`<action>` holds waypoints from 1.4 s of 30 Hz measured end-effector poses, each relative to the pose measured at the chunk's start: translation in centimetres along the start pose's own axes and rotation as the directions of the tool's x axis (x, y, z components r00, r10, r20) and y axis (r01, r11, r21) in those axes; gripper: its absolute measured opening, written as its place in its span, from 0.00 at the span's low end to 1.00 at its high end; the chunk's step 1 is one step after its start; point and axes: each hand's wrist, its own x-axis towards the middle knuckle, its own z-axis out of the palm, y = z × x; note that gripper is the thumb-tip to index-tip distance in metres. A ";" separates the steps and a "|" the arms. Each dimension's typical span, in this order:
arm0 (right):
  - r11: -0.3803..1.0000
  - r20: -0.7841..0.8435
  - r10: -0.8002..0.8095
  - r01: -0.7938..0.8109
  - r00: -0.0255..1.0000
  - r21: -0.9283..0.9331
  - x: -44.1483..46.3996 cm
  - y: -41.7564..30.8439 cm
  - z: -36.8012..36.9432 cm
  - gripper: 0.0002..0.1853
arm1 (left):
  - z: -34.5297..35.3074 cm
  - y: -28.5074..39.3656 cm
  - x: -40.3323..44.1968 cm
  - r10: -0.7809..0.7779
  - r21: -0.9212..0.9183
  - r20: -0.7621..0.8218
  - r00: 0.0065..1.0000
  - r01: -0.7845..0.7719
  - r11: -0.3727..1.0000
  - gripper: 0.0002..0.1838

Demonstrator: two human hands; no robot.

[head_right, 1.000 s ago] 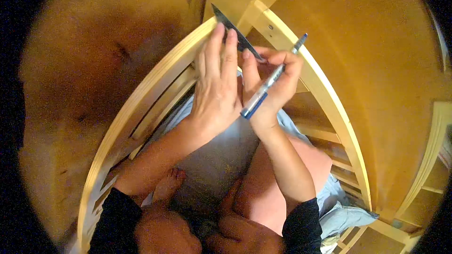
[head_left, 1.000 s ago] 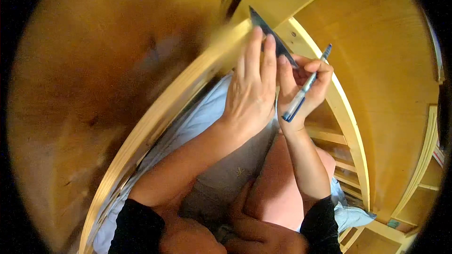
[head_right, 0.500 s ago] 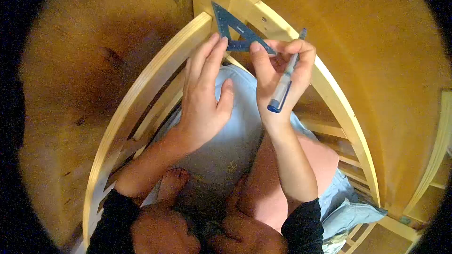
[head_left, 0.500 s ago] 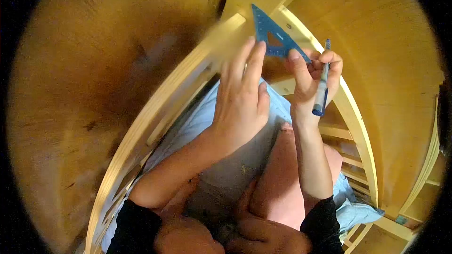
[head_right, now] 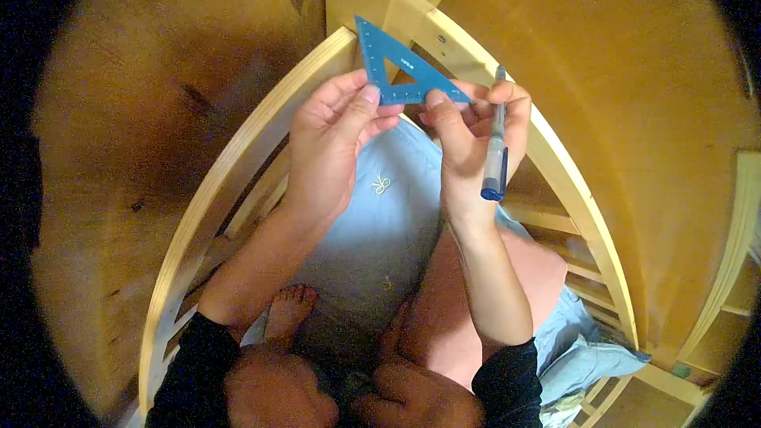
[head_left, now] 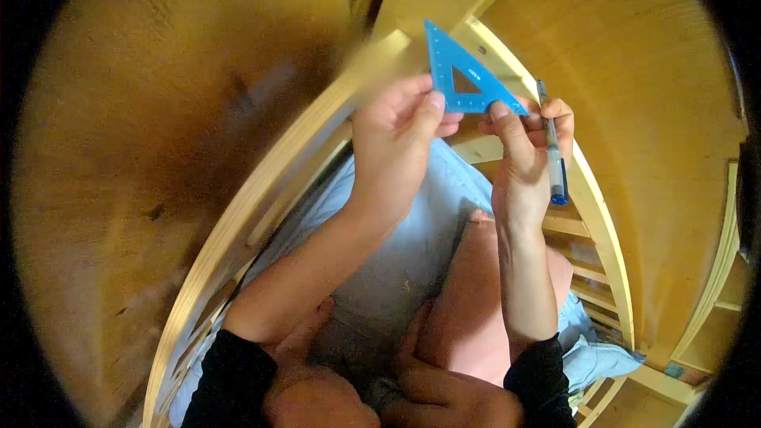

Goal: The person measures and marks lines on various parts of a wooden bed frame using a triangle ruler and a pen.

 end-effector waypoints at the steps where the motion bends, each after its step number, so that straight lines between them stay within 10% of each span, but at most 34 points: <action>1: 1.000 0.001 0.000 0.000 1.000 -0.001 0.0 0.0 0.0 0.20 | 0.0 0.0 -0.1 -0.006 -0.007 0.003 1.000 0.006 1.000 0.15; 12: 0.999 0.027 -0.026 0.027 0.999 -0.030 -0.2 0.4 0.3 0.21 | -0.3 0.3 -0.1 0.039 -0.032 -0.028 0.999 -0.040 0.999 0.15; 18: 0.877 0.106 -0.275 0.295 0.956 -0.380 -0.3 0.5 -0.1 0.22 | -0.8 1.2 -0.6 0.286 0.339 0.018 0.958 -0.275 0.900 0.12; 20: 0.854 0.107 -0.332 0.347 0.937 -0.388 -0.1 -0.8 0.5 0.22 | -1.5 1.8 -0.5 0.580 0.716 0.379 0.721 -0.626 0.309 0.11; 26: 0.860 0.162 -0.118 0.182 0.980 -0.476 0.0 -2.6 -0.5 0.10 | -1.5 2.2 0.1 0.621 0.704 0.507 0.597 -0.703 0.101 0.18; 29: 0.893 0.023 -0.271 0.261 0.962 -0.366 0.7 -2.1 0.3 0.08 | -0.5 2.4 -0.7 0.700 0.760 0.455 0.551 -0.650 0.018 0.23; 33: 0.807 0.070 -0.457 0.447 0.887 -0.387 1.5 -0.8 1.6 0.09 | -0.4 -0.5 -2.5 0.457 0.680 0.391 0.799 -0.586 0.442 0.33; 42: 0.706 0.152 -0.556 0.561 0.817 -0.433 2.7 -0.4 2.5 0.10 | 0.7 -2.3 -0.3 0.466 0.671 0.390 0.794 -0.592 0.446 0.44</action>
